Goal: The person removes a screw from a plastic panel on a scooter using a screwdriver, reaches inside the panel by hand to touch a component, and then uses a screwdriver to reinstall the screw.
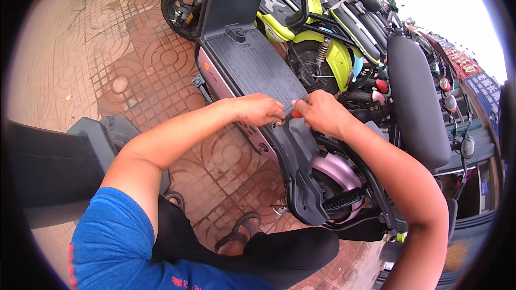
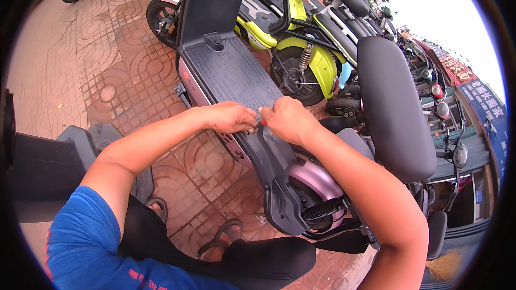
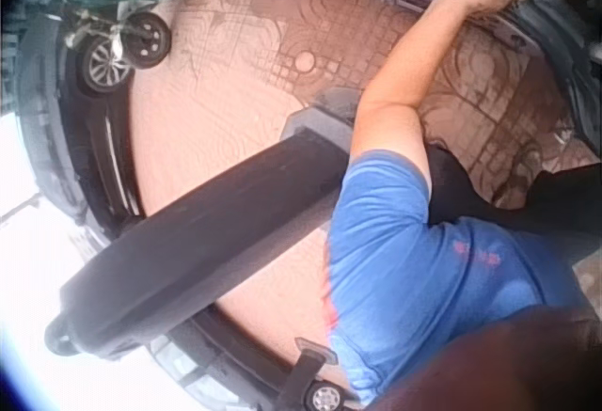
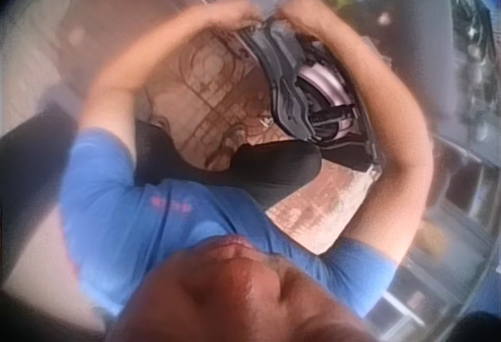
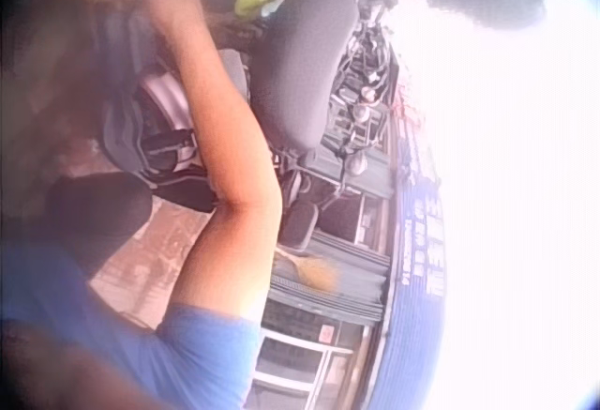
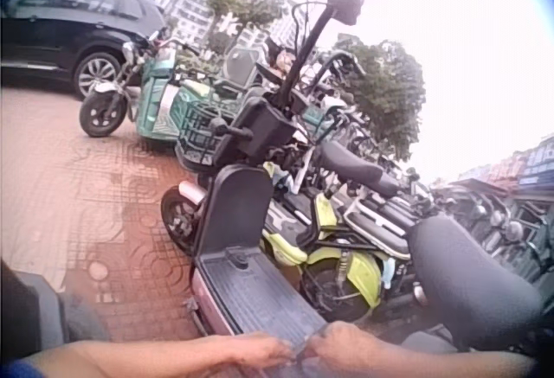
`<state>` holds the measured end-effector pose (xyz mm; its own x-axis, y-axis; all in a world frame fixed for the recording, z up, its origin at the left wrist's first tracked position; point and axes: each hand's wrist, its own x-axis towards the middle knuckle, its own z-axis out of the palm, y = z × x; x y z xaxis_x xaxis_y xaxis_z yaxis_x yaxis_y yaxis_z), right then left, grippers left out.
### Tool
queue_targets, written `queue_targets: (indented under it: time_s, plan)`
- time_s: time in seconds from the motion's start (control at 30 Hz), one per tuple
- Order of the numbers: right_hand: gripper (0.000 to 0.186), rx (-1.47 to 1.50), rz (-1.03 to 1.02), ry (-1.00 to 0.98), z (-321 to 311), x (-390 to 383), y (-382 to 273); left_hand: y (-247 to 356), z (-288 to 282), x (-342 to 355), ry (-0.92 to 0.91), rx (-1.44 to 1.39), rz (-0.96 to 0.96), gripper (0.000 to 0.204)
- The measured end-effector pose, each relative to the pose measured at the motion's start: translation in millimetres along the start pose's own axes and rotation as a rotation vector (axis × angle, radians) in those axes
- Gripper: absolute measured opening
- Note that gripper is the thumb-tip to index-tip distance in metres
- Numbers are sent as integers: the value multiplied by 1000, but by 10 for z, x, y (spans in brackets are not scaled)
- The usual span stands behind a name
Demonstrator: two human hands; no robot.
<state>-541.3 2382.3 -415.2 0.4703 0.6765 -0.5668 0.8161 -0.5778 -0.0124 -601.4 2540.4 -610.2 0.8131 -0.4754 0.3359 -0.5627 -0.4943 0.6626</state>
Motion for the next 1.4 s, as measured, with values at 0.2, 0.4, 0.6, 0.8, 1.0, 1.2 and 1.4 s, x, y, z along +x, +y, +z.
queue_targets:
  time_s: [0.2, 0.4, 0.6, 0.8, 1.0, 1.2, 1.4]
  plan:
    - [37, -340, -220, 154, -61, -162, -129, 1, 16, -49, 20, -64, -1, 21]
    - [43, 720, 502, 32, -3, -31, -60, -41, 30, -27, 8, -13, 23, 23]
    - [40, -466, -374, 237, -20, -125, 20, -1, -15, -10, -7, -56, 1, 18]
    - [49, 19, -25, 178, 148, 101, 100, 42, -22, -4, -86, -40, -25, 23]
    - [40, -477, -478, 272, -26, -34, -5, 16, -52, -21, -39, -34, -48, 24]
    - [36, 404, 374, -5, -40, 45, -4, 26, -54, 14, -14, -26, -102, 28]
    - [35, -365, -252, 148, 13, -67, -22, 57, -55, -23, -43, -1, -55, 25]
